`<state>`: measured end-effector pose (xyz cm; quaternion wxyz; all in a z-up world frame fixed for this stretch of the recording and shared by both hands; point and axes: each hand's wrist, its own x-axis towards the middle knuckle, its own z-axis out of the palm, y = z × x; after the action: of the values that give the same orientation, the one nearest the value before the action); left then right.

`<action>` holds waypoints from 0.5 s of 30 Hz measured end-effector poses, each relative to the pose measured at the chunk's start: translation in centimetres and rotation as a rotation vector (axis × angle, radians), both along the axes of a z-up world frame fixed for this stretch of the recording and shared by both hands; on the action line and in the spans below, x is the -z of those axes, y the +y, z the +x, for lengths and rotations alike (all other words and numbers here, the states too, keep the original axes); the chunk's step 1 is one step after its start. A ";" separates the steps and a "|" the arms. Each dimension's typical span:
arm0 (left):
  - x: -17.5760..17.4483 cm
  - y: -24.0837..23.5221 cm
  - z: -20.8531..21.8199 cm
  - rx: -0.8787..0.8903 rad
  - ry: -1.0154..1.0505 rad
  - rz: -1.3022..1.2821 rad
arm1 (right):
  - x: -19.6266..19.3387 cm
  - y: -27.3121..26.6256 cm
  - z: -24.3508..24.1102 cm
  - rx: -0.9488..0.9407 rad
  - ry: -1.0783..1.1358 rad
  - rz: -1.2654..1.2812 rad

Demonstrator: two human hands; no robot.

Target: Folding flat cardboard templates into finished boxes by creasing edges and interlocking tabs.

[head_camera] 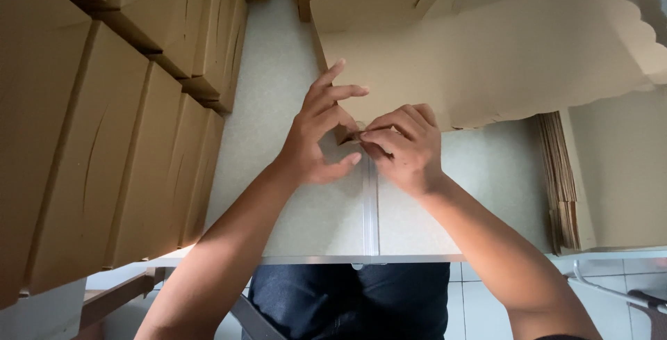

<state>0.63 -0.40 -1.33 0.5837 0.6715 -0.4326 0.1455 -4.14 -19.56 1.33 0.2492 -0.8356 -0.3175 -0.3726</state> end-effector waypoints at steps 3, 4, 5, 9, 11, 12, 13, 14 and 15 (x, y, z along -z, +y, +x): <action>-0.1 -0.2 -0.4 -0.030 -0.009 0.034 | 0.5 -0.4 0.0 -0.029 0.102 0.059; 0.1 -0.2 -0.3 -0.031 -0.009 0.034 | 0.3 -0.2 0.1 -0.029 0.102 0.059; 0.3 -0.3 -0.3 -0.052 -0.032 0.058 | 0.1 -0.1 0.1 -0.046 0.113 0.049; 0.3 -0.3 -0.1 -0.061 -0.056 0.092 | 0.8 -0.3 0.3 -0.094 0.186 0.068; 0.4 -0.3 0.0 -0.068 -0.056 0.102 | 0.8 -0.4 0.4 -0.097 0.181 0.051; 0.5 -0.3 0.1 -0.076 -0.055 0.112 | 0.7 -0.5 0.4 -0.099 0.176 0.034; 0.5 -0.3 0.1 -0.076 -0.055 0.111 | 0.6 -0.5 0.3 -0.099 0.176 0.034; 0.6 -0.2 0.2 -0.078 -0.046 0.130 | 0.5 -0.6 0.2 -0.082 0.196 0.007; 0.6 -0.1 0.2 -0.083 -0.038 0.149 | 0.4 -0.6 0.2 -0.068 0.215 -0.020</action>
<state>0.85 -0.54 -1.91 0.5174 0.7275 -0.4250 0.1496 -3.93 -20.15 0.90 0.2859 -0.8620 -0.3207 -0.2692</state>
